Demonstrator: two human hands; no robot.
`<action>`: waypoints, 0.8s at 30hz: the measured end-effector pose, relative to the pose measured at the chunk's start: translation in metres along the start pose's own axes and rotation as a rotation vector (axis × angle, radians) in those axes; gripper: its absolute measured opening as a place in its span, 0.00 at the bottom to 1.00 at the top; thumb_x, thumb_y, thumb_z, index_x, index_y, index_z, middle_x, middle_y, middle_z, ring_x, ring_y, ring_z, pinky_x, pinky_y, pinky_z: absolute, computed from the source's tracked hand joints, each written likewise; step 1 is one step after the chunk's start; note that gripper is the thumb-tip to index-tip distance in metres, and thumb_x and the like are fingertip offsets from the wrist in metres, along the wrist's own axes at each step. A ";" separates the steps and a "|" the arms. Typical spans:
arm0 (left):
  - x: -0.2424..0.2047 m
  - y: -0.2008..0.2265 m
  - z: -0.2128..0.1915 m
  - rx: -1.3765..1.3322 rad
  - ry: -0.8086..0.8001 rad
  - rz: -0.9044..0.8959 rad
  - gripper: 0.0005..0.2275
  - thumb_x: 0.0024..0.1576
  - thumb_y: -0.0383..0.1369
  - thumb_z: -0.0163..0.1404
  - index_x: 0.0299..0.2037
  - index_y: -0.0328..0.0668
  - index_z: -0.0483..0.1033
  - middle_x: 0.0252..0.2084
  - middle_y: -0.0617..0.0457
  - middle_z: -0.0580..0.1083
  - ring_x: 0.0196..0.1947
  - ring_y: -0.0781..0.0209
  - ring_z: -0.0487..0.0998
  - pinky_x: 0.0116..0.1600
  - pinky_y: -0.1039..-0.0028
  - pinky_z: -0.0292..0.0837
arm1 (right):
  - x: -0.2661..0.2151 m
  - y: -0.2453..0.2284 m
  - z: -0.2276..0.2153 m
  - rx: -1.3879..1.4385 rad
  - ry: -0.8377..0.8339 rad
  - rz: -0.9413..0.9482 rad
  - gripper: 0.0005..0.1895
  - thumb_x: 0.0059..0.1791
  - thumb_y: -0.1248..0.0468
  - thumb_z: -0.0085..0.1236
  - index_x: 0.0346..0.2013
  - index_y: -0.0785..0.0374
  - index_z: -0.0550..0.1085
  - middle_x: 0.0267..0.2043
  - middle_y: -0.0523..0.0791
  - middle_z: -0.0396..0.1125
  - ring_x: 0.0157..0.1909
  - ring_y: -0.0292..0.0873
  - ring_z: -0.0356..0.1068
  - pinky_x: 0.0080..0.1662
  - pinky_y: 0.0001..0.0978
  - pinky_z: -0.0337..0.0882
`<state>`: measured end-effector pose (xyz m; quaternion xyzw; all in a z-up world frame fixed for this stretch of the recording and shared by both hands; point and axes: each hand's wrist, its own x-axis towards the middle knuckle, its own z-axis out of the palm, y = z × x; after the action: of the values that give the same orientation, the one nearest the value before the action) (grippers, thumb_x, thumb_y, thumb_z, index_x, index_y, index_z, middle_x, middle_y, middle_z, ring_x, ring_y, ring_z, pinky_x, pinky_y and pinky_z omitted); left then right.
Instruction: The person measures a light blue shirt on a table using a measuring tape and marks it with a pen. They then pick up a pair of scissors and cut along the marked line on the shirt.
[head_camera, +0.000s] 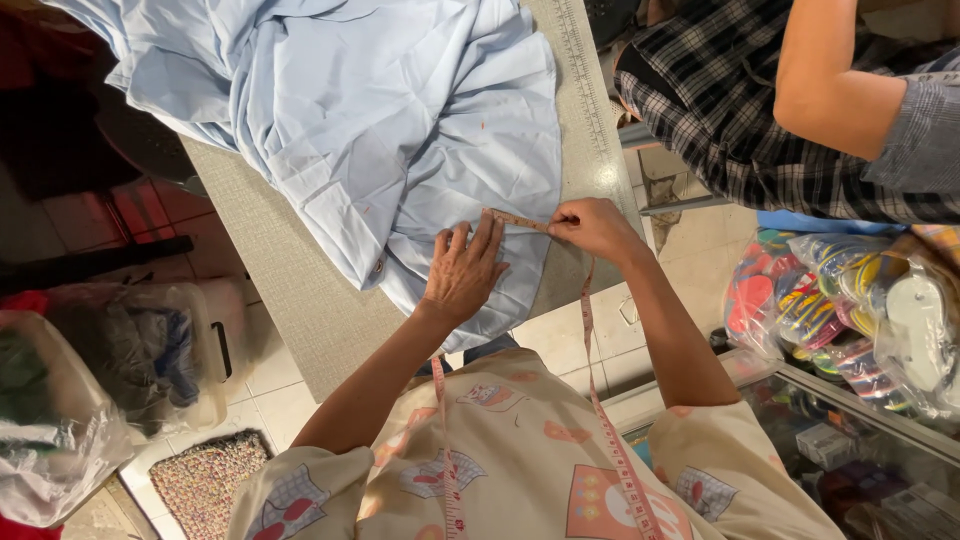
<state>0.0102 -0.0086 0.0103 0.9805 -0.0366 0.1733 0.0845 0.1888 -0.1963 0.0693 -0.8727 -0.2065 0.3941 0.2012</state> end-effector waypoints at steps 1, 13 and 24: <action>0.000 0.000 -0.002 -0.003 -0.001 0.004 0.30 0.57 0.47 0.54 0.67 0.39 0.67 0.64 0.43 0.66 0.53 0.46 0.66 0.53 0.59 0.63 | -0.004 -0.002 -0.003 0.002 0.002 0.004 0.14 0.51 0.52 0.61 0.41 0.59 0.82 0.35 0.51 0.76 0.40 0.51 0.74 0.43 0.44 0.72; 0.003 0.003 -0.009 0.033 -0.042 0.008 0.29 0.57 0.44 0.56 0.66 0.38 0.67 0.64 0.42 0.66 0.56 0.43 0.64 0.58 0.54 0.61 | -0.018 0.024 0.002 0.156 0.155 0.018 0.14 0.50 0.55 0.63 0.41 0.62 0.81 0.37 0.54 0.76 0.45 0.55 0.75 0.47 0.46 0.73; 0.002 0.010 -0.002 -0.022 -0.041 -0.011 0.30 0.58 0.44 0.55 0.66 0.33 0.66 0.62 0.39 0.65 0.57 0.40 0.65 0.60 0.51 0.62 | -0.017 0.016 -0.004 0.094 0.129 0.073 0.10 0.45 0.55 0.62 0.35 0.55 0.82 0.36 0.50 0.76 0.44 0.54 0.74 0.47 0.44 0.72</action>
<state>0.0107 -0.0181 0.0145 0.9831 -0.0348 0.1523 0.0955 0.1843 -0.2193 0.0738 -0.8928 -0.1426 0.3532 0.2406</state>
